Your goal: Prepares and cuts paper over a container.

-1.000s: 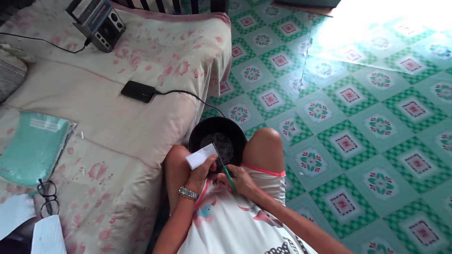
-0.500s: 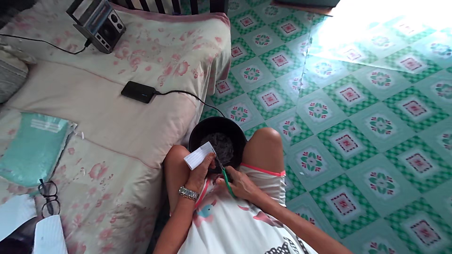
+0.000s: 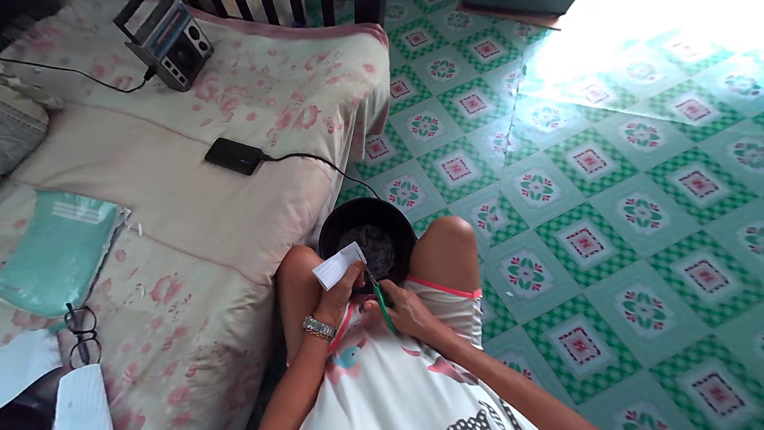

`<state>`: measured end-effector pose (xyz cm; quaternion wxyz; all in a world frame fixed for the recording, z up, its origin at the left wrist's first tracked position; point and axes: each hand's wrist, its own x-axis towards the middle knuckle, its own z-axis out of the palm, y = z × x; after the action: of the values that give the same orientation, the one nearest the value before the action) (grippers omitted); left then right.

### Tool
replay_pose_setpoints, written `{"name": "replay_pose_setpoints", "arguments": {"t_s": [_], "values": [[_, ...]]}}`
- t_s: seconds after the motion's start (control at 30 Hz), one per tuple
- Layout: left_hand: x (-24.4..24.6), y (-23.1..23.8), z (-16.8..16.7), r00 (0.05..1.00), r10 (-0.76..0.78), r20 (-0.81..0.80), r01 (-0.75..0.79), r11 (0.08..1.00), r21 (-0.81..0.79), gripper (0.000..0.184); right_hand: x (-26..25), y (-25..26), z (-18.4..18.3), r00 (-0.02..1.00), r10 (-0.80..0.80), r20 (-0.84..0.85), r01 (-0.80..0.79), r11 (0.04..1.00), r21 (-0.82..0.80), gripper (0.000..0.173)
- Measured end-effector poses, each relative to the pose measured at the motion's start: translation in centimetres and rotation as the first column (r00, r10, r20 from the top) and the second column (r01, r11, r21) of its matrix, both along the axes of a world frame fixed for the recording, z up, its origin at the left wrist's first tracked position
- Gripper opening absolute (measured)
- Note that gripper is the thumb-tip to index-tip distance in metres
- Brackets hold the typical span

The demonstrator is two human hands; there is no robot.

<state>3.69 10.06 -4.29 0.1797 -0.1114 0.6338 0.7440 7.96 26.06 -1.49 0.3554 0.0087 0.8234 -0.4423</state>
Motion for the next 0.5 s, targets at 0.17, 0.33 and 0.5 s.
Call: {"name": "replay_pose_setpoints", "arguments": {"t_s": [0.17,0.33,0.5], "values": [[-0.03,-0.04,0.09,1.000,-0.009,0.007,0.009,1.000,0.024,0.020,0.02,-0.02,-0.14,1.000,-0.017,-0.012,0.017,1.000,-0.024,0.058],[-0.12,-0.11,-0.18,1.000,-0.015,-0.007,0.015,1.000,0.026,0.020,0.00,-0.13,-0.26,0.999,-0.037,-0.024,0.037,0.999,-0.008,0.055],[-0.16,-0.09,-0.24,1.000,-0.009,-0.015,0.010,0.999,0.034,0.020,0.12,-0.19,-0.15,0.997,-0.066,-0.040,0.066,0.998,-0.012,0.050]]}}
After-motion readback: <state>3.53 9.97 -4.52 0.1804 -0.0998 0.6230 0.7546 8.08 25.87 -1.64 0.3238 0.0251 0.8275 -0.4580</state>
